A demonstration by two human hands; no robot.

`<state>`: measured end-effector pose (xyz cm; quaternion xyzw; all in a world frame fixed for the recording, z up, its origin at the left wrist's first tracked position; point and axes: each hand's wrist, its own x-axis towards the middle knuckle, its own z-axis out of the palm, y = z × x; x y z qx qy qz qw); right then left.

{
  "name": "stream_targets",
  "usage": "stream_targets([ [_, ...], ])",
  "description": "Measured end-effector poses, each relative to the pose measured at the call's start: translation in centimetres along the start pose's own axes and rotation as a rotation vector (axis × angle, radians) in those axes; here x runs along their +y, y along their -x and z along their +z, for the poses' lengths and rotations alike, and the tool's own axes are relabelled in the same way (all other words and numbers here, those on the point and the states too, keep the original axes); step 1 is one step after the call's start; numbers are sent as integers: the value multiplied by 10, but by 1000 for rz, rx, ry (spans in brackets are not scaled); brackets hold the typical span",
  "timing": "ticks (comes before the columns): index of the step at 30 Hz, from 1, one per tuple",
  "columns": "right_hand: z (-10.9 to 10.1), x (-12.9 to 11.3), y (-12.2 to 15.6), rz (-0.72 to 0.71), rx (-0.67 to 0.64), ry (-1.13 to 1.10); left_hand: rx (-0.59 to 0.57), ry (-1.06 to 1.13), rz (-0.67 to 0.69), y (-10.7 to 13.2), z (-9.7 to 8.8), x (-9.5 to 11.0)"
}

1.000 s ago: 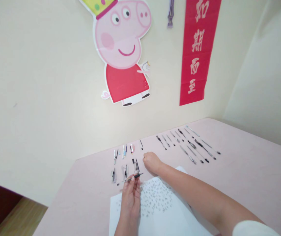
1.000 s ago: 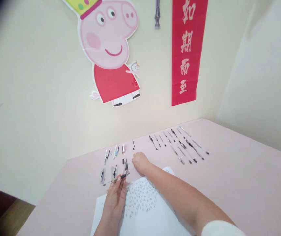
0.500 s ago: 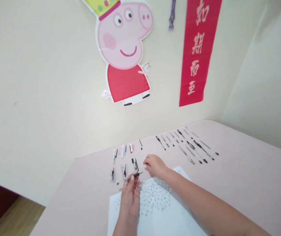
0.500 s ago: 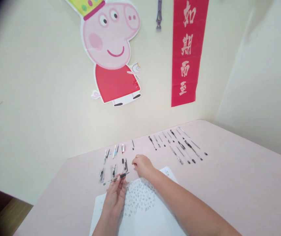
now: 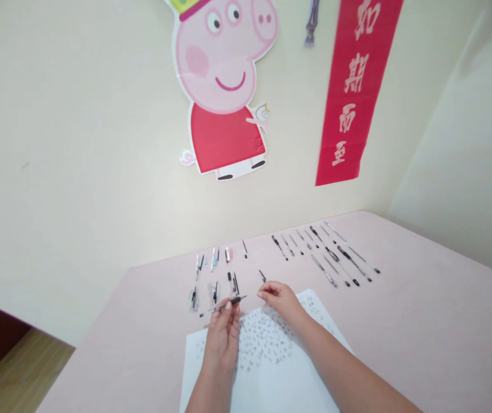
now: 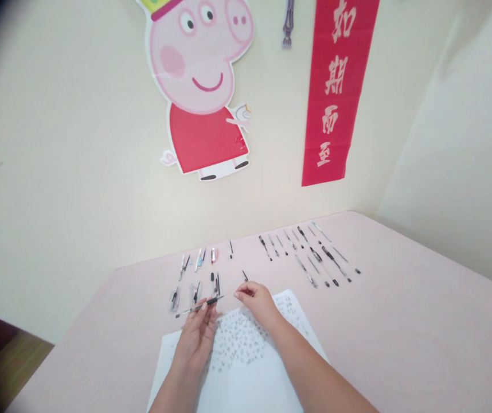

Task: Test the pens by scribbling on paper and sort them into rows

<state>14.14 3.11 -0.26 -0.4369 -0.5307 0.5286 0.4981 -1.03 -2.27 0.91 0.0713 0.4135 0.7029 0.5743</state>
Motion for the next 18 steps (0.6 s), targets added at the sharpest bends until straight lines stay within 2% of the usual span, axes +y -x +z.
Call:
stream_targets([
  [7, 14, 2, 11, 21, -58, -77, -2, -9, -17, 2, 2, 1],
  [18, 12, 1, 13, 80, -59, -82, -19, -34, 2, 4, 0, -1],
])
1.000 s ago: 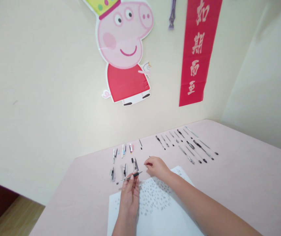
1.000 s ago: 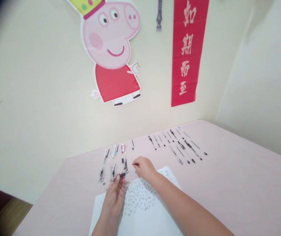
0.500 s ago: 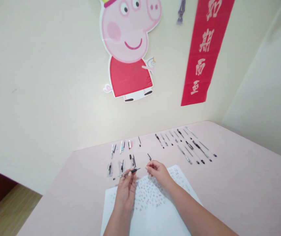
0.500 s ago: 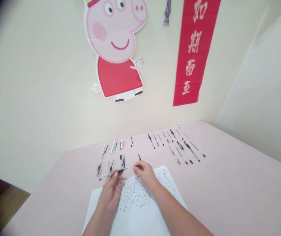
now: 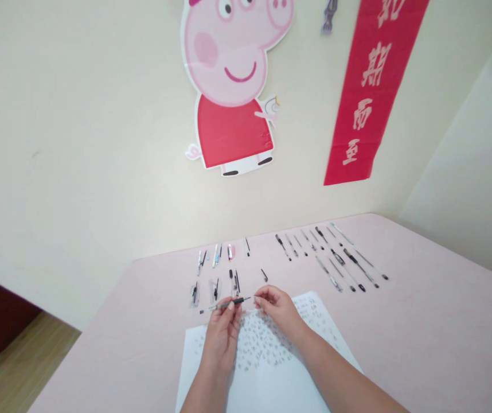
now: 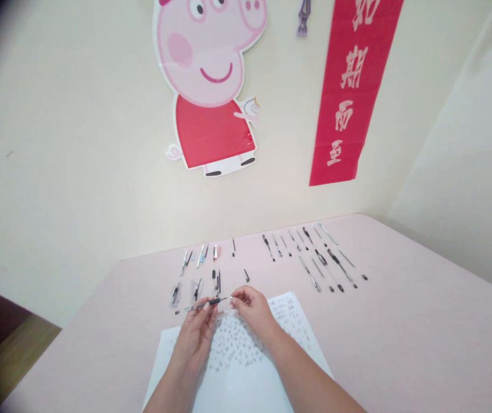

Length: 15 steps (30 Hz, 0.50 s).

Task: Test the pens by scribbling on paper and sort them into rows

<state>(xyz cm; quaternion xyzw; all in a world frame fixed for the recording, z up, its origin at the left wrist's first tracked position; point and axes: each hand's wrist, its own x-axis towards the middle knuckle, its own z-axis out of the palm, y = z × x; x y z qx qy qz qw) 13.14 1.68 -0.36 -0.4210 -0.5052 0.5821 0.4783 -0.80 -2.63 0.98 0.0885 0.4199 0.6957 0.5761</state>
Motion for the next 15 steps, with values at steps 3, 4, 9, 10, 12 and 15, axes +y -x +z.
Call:
stream_targets([
  [3, 0, -1, 0, -10, 4, 3, 1, -11, 3, 0, -1, -1],
  [4, 0, -1, 0, -16, 9, 1, -1, -14, 3, -1, -1, -1],
  [9, -1, -2, -1, -29, 15, -3, -12, -20, 7, -2, -2, -3],
  [10, -1, -1, -1, -28, 12, -3, -14, -21, 9, -2, -3, -3],
  [12, -2, -1, -1, -24, 3, 2, -18, -24, 12, -3, -3, -4],
  [15, -2, 1, -1, -20, -5, 17, -29, -28, 15, -3, -4, -5],
])
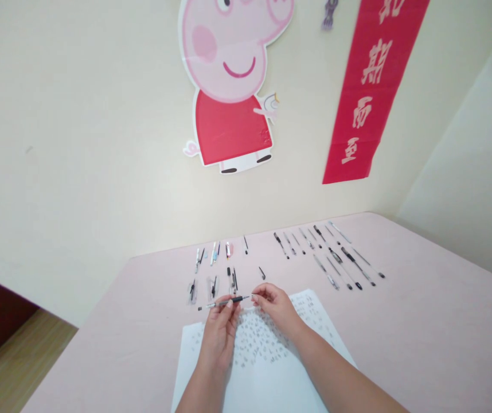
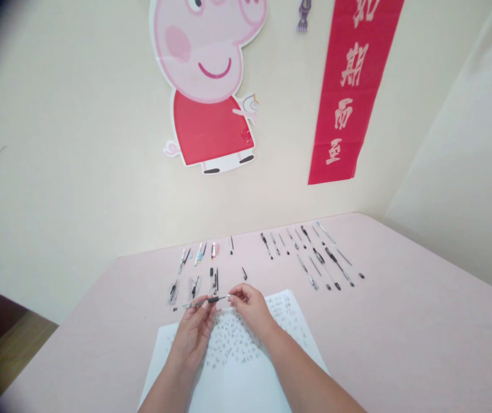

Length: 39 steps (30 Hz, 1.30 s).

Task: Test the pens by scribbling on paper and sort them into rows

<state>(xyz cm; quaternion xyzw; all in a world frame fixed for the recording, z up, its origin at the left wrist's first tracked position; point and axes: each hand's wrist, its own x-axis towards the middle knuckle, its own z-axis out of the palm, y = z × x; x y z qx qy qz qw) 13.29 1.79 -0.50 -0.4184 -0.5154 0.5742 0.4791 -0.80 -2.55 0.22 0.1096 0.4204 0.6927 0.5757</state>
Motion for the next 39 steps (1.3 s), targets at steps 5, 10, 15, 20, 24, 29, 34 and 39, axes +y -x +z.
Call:
stream_targets([
  [5, 0, 3, 0, -6, -23, 24, -30, 4, 8, -1, -1, -1],
  [10, 0, 4, 0, -44, -42, 49, -48, -9, 16, -1, -2, -3],
  [15, 0, 5, 0, -61, -43, 75, -43, -23, 16, -1, -2, -5],
  [20, 1, 4, -1, -75, -53, 81, -56, -17, 9, 0, -2, -4],
  [24, 1, 4, -2, -77, -53, 91, -44, -16, 3, 0, -1, -4],
  [29, 1, 5, -3, -77, -60, 103, -48, -20, 11, -1, 0, -5],
  [34, 1, 6, -3, -77, -62, 112, -61, -24, 11, 0, 0, -4],
  [39, 1, 7, -3, -82, -73, 117, -66, -27, 17, 2, 1, -4],
])
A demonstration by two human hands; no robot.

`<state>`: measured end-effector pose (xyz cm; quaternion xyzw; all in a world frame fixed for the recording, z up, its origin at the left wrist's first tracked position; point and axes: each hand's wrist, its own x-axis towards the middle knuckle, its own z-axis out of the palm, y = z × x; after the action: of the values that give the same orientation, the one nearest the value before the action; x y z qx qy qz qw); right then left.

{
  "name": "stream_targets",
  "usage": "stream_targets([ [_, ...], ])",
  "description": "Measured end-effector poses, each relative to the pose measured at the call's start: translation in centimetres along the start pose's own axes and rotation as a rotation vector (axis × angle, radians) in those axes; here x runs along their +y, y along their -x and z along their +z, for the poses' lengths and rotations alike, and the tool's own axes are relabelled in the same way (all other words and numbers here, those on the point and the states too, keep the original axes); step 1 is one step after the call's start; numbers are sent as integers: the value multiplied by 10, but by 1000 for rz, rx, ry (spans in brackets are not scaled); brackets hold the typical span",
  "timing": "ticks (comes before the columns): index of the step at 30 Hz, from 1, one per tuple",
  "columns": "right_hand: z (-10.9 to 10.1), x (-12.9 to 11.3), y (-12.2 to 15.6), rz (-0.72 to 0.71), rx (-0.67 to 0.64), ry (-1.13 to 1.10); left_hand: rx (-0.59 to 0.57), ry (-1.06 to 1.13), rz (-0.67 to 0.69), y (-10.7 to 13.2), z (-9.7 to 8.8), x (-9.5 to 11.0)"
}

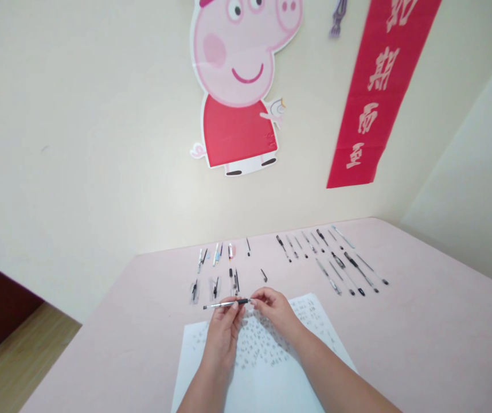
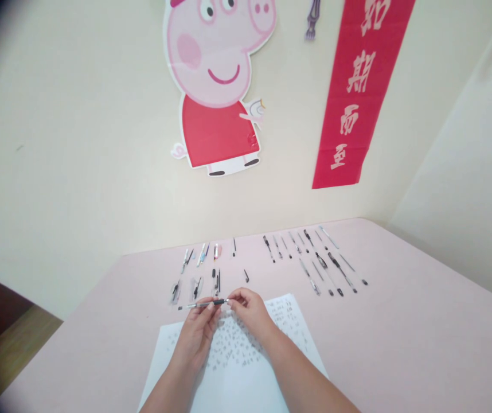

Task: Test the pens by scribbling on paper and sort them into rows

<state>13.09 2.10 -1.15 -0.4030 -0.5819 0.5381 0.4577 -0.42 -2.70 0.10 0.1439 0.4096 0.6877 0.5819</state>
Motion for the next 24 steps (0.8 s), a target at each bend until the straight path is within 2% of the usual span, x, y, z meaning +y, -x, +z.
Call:
stream_targets([
  [16, 0, 1, 3, -21, -37, 121, 1, -25, 9, 3, 2, 1],
  [24, 1, -4, 5, -84, -42, 174, 6, -35, 32, 1, 1, -1],
])
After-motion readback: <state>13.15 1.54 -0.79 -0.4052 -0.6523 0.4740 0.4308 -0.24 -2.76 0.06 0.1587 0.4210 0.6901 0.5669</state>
